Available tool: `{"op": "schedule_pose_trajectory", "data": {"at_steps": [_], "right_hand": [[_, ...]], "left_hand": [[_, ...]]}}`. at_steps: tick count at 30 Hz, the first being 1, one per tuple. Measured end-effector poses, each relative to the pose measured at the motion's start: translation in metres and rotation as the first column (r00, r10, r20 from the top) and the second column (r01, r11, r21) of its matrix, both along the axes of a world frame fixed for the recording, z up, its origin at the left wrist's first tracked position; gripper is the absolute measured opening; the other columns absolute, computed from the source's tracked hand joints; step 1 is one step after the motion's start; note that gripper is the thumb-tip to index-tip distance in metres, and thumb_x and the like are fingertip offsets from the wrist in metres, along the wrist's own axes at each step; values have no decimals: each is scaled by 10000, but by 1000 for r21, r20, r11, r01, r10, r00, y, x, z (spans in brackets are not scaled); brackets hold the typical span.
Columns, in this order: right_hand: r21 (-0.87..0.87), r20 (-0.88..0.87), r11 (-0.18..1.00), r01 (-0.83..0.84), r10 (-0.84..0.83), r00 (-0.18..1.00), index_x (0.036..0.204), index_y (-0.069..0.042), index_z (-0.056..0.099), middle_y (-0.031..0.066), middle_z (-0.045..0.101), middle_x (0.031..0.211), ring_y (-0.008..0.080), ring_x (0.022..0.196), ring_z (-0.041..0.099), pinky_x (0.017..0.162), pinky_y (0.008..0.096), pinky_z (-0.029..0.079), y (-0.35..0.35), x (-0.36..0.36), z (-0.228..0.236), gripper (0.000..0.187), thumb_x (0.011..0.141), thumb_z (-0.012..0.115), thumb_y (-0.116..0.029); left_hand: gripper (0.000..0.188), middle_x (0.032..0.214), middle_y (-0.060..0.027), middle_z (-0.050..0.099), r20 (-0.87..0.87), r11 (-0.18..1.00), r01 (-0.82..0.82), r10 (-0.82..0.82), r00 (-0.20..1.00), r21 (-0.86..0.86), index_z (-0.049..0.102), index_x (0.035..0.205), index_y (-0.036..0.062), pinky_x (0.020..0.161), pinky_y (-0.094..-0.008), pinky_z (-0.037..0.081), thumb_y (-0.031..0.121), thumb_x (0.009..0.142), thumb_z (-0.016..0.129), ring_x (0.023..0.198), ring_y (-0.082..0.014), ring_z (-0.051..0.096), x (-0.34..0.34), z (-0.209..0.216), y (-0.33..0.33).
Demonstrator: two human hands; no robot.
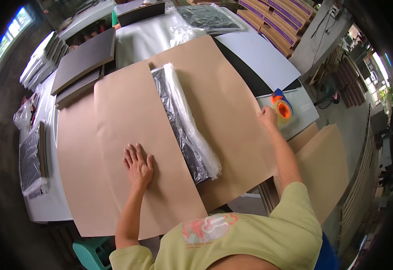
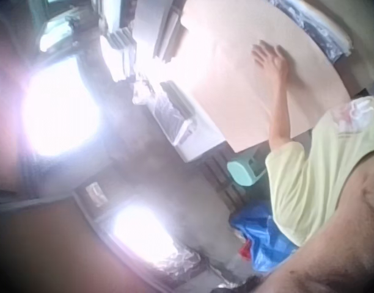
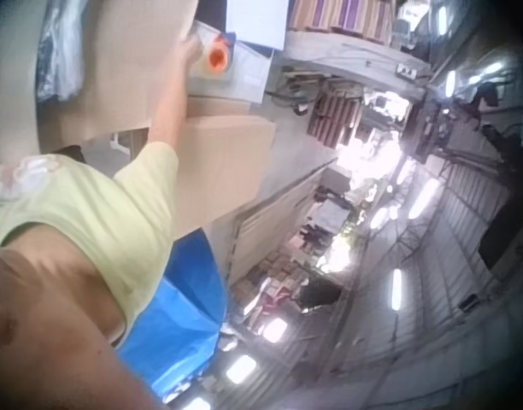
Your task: The person wraps flat objects in brown paper, secures them with clear tape from a dispenser, and places them into a stack.
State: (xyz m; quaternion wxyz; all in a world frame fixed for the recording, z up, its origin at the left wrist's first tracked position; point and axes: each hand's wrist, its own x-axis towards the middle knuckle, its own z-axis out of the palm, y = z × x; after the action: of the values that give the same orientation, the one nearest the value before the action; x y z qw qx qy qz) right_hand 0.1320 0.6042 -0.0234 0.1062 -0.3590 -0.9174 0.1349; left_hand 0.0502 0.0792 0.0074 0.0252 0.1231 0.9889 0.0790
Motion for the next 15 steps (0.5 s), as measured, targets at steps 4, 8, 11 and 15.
{"op": "schedule_pose_trajectory", "data": {"at_steps": [4,8,11,15], "right_hand": [[227,117,921,-317,298,947,696,-22,564,163,590,658,321,680,605,623,434,458,-11,-9,36,225,774,627,-223],[-358,58,698,-621,680,731,717,-29,533,91,564,616,234,637,581,585,370,446,-154,-46,161,312,911,475,-266],[-647,-130,467,-603,712,690,909,-48,549,56,577,781,146,755,563,690,301,473,-243,-77,203,265,935,463,-297],[-179,-354,901,-394,315,881,1226,-44,453,174,552,1064,250,1038,516,902,354,428,-127,-110,132,518,865,547,-404]], "left_hand": [[639,1467,-196,185,-3,999,19,-19,1000,49,239,1419,106,1095,-489,120,440,900,400,1365,-365,131,-4,0,-4],[630,1416,-169,290,-75,990,115,-109,991,78,357,1374,150,1052,-485,215,504,862,454,1294,-335,280,-14,1,-32],[599,1362,-75,377,-50,946,290,-286,957,142,429,1338,231,1019,-480,252,554,837,481,1206,-248,381,-31,9,-59],[597,1388,-58,354,-27,941,334,-333,942,53,388,1365,270,1029,-512,206,562,848,456,1234,-239,356,-35,13,-69]]}}
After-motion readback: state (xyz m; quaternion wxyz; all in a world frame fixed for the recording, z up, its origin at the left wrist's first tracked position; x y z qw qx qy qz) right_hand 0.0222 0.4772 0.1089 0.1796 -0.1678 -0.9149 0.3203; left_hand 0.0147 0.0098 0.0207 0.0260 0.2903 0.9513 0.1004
